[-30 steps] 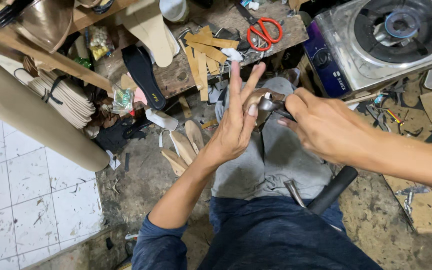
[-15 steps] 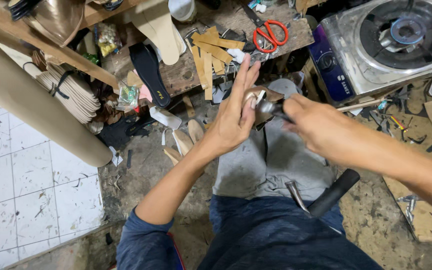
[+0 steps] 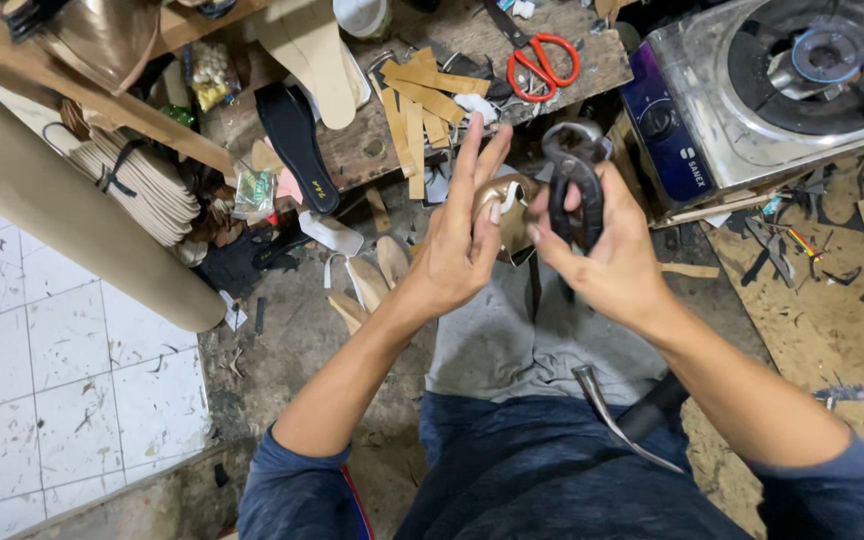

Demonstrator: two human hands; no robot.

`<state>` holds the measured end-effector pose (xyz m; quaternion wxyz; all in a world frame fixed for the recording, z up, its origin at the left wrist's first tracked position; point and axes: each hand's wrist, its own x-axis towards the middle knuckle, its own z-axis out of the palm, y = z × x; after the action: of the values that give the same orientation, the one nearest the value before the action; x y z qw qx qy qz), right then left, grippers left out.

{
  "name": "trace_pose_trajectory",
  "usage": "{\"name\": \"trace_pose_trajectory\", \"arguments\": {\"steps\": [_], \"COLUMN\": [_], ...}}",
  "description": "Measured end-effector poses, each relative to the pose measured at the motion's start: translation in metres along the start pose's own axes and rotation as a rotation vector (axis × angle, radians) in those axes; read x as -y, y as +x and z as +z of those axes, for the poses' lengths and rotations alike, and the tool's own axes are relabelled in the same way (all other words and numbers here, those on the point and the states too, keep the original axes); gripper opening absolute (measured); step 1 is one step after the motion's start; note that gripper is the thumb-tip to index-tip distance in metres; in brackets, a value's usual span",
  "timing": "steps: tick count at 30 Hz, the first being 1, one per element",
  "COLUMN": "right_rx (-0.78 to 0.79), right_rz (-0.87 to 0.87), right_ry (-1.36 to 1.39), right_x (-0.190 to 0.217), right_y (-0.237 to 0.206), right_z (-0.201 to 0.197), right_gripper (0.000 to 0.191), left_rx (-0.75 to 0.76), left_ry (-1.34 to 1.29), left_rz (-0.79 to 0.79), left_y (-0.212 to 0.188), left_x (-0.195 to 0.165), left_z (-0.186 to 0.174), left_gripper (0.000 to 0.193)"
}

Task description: The person uses a curved metal tool to press and shape the upper of a gold-colored shoe around its sole. They repeatedly rotate the shoe and apply pressure along the edges, then place the finished shoe on a nearby shelf.

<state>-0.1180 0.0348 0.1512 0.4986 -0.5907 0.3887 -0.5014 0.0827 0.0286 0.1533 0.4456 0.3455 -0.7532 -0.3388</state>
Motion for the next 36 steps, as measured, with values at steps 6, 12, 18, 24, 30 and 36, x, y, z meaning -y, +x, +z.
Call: {"name": "trace_pose_trajectory", "arguments": {"steps": [6, 12, 18, 24, 30, 36], "right_rx": [-0.149, -0.086, 0.355, 0.592, 0.677, 0.681], "right_rz": [-0.367, -0.334, 0.162, 0.263, 0.354, -0.061], "right_ry": [-0.559, -0.588, -0.223, -0.695, -0.879, -1.172], "right_x": [-0.002, 0.007, 0.042, 0.059, 0.073, 0.063], "right_y": [0.012, 0.015, 0.008, -0.006, 0.009, 0.005], "right_z": [0.013, 0.011, -0.031, -0.035, -0.033, -0.038], "right_gripper": [0.035, 0.031, 0.006, 0.026, 0.023, 0.032], "left_rx": [0.003, -0.019, -0.007, 0.044, 0.055, 0.073], "left_ry": [-0.076, -0.058, -0.038, -0.100, -0.028, -0.074], "left_rz": [-0.031, -0.018, 0.002, -0.164, -0.018, 0.028], "left_y": [-0.001, -0.006, -0.009, -0.007, -0.010, -0.013], "left_x": [-0.007, -0.008, -0.011, -0.018, -0.019, -0.009], "left_z": [0.006, 0.009, 0.001, 0.005, 0.010, 0.006], "left_gripper": [0.078, 0.077, 0.082, 0.077, 0.078, 0.074]}}
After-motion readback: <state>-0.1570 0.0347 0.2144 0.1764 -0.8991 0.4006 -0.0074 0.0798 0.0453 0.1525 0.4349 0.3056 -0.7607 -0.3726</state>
